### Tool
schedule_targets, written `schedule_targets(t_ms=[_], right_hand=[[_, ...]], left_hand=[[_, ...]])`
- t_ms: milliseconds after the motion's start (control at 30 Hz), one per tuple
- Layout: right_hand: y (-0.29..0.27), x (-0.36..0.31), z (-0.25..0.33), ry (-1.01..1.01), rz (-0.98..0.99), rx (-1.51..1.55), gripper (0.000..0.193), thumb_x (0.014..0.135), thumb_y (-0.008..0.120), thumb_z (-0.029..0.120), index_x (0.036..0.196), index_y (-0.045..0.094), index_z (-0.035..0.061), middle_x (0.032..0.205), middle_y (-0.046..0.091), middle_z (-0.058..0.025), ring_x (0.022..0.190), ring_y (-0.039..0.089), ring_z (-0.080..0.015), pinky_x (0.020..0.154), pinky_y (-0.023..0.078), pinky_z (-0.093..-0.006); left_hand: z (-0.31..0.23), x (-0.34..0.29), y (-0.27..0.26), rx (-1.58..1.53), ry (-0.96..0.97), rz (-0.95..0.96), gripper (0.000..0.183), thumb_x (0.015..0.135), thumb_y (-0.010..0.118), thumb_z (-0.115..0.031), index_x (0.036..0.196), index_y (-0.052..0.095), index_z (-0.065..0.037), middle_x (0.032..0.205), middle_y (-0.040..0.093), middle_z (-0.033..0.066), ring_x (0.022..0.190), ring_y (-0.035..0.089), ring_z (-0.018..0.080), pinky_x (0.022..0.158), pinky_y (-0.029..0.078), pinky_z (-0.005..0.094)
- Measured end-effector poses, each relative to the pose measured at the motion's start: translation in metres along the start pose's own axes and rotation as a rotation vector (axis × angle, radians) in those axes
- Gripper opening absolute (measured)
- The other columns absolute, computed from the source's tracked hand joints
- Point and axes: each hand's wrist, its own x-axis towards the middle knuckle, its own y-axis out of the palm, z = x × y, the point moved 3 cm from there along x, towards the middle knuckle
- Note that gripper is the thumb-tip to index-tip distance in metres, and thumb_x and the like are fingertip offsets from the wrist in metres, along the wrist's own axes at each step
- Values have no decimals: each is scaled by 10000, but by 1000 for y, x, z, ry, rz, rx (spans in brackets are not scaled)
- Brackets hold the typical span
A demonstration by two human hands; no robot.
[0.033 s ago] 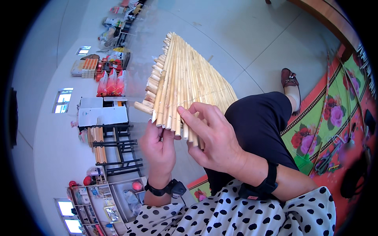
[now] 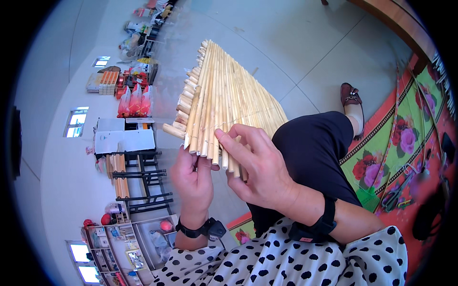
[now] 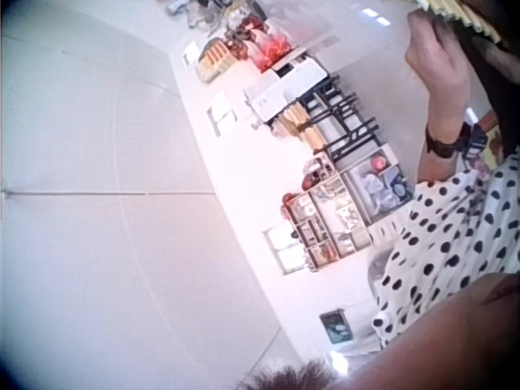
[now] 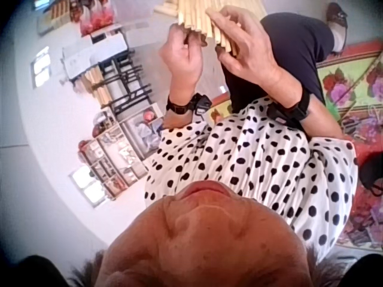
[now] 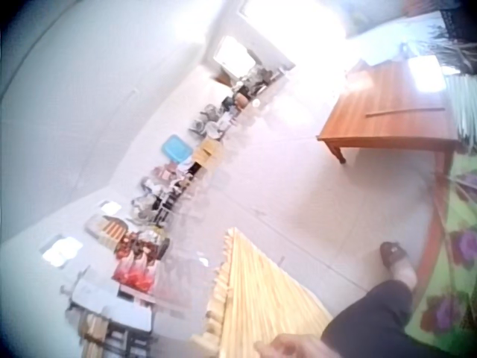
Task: The person sits on a floral mat and weaves a bundle of bamboo strips using white string. They repeatedly wrap and tie the string around the bundle, adjusting the alignment of the strips throughout the process.
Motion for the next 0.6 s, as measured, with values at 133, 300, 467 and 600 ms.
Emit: schedule_targets(t_ms=[133, 300, 467, 600], right_hand=[[3, -1, -3, -14, -31, 17, 695, 649, 690, 23, 1332, 565, 20, 1172, 539, -180, 987, 569, -333, 836, 511, -390], [0, 2, -1, -28, -51, 5, 698, 645, 687, 29, 1331, 564, 16, 1166, 539, -181, 986, 572, -336, 849, 510, -387], [-1, 1, -2, -21, -35, 2, 715, 640, 680, 34, 1343, 549, 15, 1155, 533, -187, 996, 568, -342, 859, 507, -389], [-1, 0, -1, 6, -29, -13, 736, 637, 674, 27, 1359, 530, 13, 1158, 525, -193, 1013, 559, -349, 872, 503, -393]], left_hand=[[-9, 4, 3, -20, -69, -11, 69, 915, 551, 46, 980, 568, 33, 727, 668, 117, 592, 679, 194, 553, 518, 301], [-10, 6, 7, -82, -55, -60, 69, 920, 560, 37, 989, 564, 36, 742, 674, 126, 625, 696, 205, 582, 541, 312], [-9, 5, 5, 6, -15, 5, 157, 930, 561, 24, 1082, 520, 34, 837, 694, 145, 705, 716, 217, 630, 557, 329], [-10, 3, 11, -167, -17, -71, 281, 956, 552, -30, 1200, 435, 47, 949, 680, 175, 802, 709, 224, 698, 552, 335]])
